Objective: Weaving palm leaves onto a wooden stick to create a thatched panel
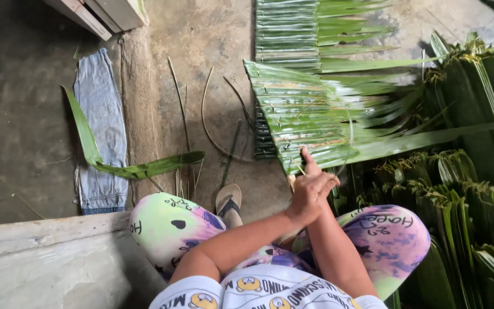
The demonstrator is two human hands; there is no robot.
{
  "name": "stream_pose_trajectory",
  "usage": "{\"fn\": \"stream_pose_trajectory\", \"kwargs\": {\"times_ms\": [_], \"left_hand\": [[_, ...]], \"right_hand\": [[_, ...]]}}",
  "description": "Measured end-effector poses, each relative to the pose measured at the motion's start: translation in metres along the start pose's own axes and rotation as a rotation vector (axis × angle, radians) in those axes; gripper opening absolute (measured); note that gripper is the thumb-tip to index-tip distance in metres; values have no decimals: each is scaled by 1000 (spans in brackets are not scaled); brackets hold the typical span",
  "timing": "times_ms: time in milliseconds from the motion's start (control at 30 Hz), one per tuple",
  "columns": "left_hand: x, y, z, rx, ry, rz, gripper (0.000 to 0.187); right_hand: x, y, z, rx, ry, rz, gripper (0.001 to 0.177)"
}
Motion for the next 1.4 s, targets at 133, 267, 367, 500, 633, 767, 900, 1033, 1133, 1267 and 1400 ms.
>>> {"fn": "stream_pose_trajectory", "kwargs": {"times_ms": [133,267,367,500,633,767,900,1033,1133,1267,1400], "left_hand": [[6,15,48,-39,41,53,27],[-13,29,85,190,-22,160,15],[-26,6,35,165,194,144,14],[-13,-12,-16,28,359,-3,26],[-17,-22,2,-73,540,-106,25],[-23,-34,32,-94,418,99,10],[27,0,10,-66,208,21,22],[83,38,102,269,115,-293,32],[74,27,216,807,-177,-292,58],[42,21,247,1075,-287,-212,60],[30,32,226,1107,-310,-274,69]], "right_hand": [[-21,-12,-12,-137,313,123,50],[-38,-23,-14,-262,617,243,52],[-46,-21,-17,-354,845,337,54],[-46,-16,-25,-494,1142,458,58],[-44,-5,-20,-629,1440,590,62],[9,17,-16,-730,1754,717,68],[14,98,-53,-301,1288,209,50],[93,100,-39,279,358,-513,39],[85,96,-35,303,400,-524,37],[89,116,-51,234,406,-422,37],[92,121,-52,194,390,-360,42]]}}
Point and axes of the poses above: each hand's wrist, its own y-axis towards the middle knuckle, its own x-axis out of the back of the hand, z = x × y, the point moved 10 cm from there along y, towards the middle knuckle, and after that the axes turned 15 degrees about x, right-handed, at the moved point
